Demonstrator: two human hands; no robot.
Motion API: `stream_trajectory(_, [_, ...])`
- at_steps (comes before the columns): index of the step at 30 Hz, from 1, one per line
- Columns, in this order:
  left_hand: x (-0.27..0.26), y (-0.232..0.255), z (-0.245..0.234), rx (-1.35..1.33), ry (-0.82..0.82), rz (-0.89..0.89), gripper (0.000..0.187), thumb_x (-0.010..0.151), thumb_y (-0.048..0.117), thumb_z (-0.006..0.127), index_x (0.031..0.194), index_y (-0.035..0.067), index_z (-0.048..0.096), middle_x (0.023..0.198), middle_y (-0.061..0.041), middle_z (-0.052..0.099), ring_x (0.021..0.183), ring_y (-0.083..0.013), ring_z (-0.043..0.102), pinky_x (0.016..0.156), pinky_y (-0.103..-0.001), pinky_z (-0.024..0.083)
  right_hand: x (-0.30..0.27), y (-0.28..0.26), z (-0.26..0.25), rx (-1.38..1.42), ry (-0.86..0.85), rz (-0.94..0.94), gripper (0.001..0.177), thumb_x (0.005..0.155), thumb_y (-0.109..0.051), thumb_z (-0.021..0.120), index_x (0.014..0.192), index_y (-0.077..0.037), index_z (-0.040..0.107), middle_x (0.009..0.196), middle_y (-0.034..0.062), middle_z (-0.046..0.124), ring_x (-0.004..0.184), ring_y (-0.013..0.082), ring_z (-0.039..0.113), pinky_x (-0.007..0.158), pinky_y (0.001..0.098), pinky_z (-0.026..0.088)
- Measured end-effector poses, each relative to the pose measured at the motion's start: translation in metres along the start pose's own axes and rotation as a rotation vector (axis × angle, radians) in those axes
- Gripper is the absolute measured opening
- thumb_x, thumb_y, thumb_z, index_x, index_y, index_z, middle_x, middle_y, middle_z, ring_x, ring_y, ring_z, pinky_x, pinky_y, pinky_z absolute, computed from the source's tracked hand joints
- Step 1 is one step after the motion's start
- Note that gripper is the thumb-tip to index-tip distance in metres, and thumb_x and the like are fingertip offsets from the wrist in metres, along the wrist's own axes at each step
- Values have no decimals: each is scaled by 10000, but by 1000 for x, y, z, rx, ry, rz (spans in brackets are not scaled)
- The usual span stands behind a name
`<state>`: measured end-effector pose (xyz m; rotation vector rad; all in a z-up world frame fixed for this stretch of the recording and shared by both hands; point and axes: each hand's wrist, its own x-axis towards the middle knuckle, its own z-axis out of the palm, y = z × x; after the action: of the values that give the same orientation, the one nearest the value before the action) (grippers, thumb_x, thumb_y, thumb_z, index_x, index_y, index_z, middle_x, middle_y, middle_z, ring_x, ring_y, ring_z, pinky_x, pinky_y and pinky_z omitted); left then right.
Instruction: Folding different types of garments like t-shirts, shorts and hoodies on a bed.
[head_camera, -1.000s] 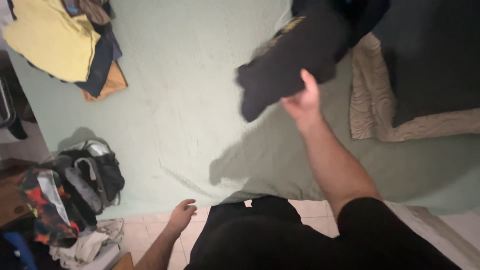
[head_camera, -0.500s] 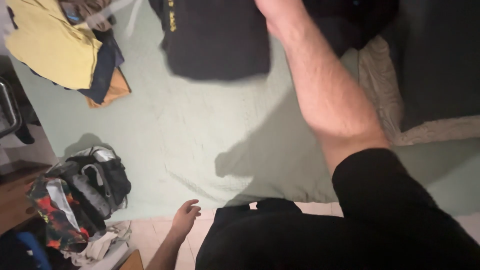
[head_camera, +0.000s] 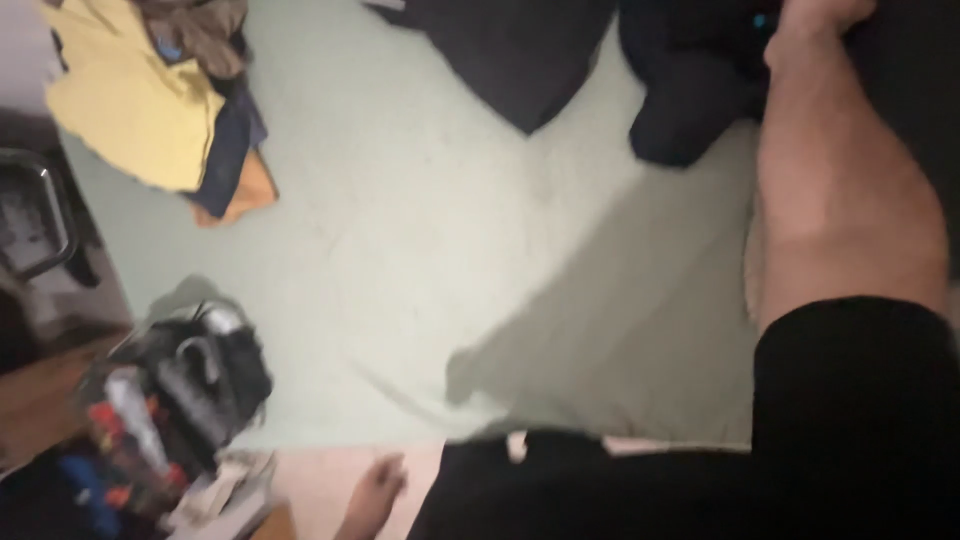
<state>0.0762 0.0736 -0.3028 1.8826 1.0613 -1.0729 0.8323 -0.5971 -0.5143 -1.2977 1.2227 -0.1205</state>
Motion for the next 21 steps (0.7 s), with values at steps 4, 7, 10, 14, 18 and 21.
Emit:
stream_trajectory(4, [14, -60, 24, -131, -85, -313, 448, 881, 202, 677, 1320, 112, 668, 1006, -173, 839, 901, -244, 825, 840, -327, 644, -52, -14, 12, -588, -100, -211, 1020, 889, -669, 704, 1587, -210, 119, 1587, 228, 132, 1393, 438, 277, 987, 626, 493])
stream_trajectory(7, [1, -50, 34, -88, -87, -431, 436, 895, 187, 677, 1323, 104, 654, 1013, -141, 827, 893, -224, 794, 790, -395, 584, 30, 53, 6, -60, 76, -171, 732, 1020, -478, 462, 1577, -161, 108, 1525, 124, 283, 1349, 377, 401, 1070, 674, 242])
stream_trajectory(10, [-33, -46, 39, -115, -26, -178, 420, 890, 201, 661, 1297, 99, 683, 935, -140, 818, 863, -201, 778, 818, -334, 604, 9, 61, -48, -39, -129, -312, 507, 1065, -385, 557, 1399, -92, 314, 1286, 109, 399, 1121, 318, 459, 903, 545, 318])
stream_trajectory(14, [-24, -15, 29, -124, -1, -190, 394, 889, 214, 666, 1269, 113, 697, 915, -114, 815, 858, -190, 800, 840, -330, 609, -97, 4, -100, -170, -389, -744, 190, 1110, -208, 659, 1075, -21, 662, 915, 60, 634, 774, 191, 599, 667, 340, 473])
stream_trajectory(18, [-8, 41, 10, 52, 89, 53, 395, 903, 248, 661, 1269, 103, 692, 883, -140, 789, 875, -227, 753, 834, -349, 588, -257, -54, -204, -764, -260, -1188, 237, 1026, -136, 665, 882, 51, 655, 827, 202, 657, 810, 276, 635, 736, 437, 502])
stream_trajectory(21, [-26, 147, -4, 94, 101, 257, 415, 910, 262, 661, 1289, 92, 678, 1035, -150, 773, 997, -265, 749, 903, -376, 575, -379, -98, -250, -611, -368, -946, 192, 1028, -117, 649, 917, 39, 644, 782, 125, 634, 743, 203, 613, 705, 406, 487])
